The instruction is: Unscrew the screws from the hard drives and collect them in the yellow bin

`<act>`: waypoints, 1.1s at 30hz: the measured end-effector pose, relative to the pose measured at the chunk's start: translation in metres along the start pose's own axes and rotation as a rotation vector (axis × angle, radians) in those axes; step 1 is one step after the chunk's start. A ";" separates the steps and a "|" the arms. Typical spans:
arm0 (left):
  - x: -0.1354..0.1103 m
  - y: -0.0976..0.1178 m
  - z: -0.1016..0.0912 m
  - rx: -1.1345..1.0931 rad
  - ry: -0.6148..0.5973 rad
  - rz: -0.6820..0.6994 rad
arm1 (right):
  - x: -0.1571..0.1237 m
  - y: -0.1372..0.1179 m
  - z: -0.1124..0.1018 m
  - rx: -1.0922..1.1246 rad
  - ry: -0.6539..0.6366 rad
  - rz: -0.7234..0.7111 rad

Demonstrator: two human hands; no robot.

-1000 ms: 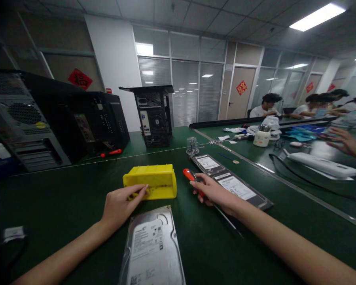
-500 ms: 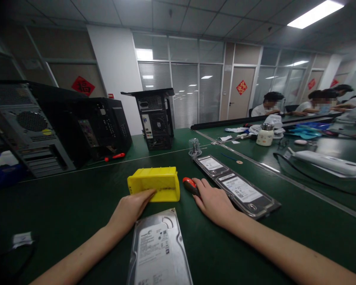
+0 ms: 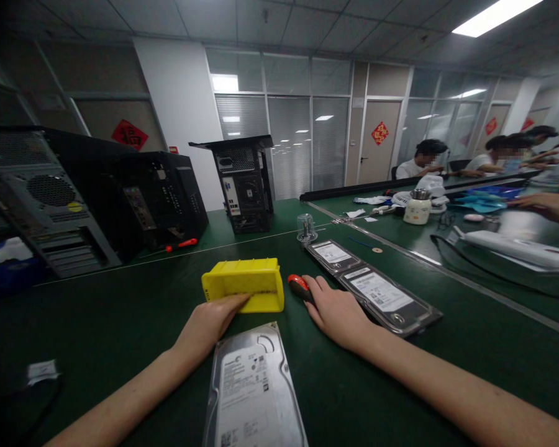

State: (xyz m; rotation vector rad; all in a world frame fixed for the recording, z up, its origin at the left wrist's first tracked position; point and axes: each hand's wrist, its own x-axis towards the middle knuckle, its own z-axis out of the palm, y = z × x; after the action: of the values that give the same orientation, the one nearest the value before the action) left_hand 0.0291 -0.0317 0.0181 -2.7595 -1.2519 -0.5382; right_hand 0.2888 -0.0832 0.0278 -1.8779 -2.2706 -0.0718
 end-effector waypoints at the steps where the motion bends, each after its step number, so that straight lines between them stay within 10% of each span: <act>1: 0.000 0.000 0.000 -0.003 0.003 0.006 | 0.000 0.000 0.000 0.000 -0.002 -0.002; 17: -0.001 -0.003 -0.002 0.049 0.120 0.195 | 0.000 0.011 -0.003 0.081 -0.052 -0.059; 23: 0.008 0.021 -0.065 0.063 -0.080 0.457 | 0.000 0.015 0.002 0.071 -0.041 -0.086; 27: 0.004 0.036 -0.116 -0.077 -0.217 0.366 | 0.000 0.015 0.005 0.041 -0.017 -0.097; 33: -0.020 0.032 -0.125 -0.145 -0.307 0.218 | -0.001 0.015 0.006 -0.005 -0.003 -0.125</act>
State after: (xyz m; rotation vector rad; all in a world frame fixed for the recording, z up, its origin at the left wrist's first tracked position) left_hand 0.0043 -0.0923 0.1305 -3.1417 -0.9698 -0.2000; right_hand 0.3028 -0.0803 0.0209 -1.7371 -2.3904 -0.0919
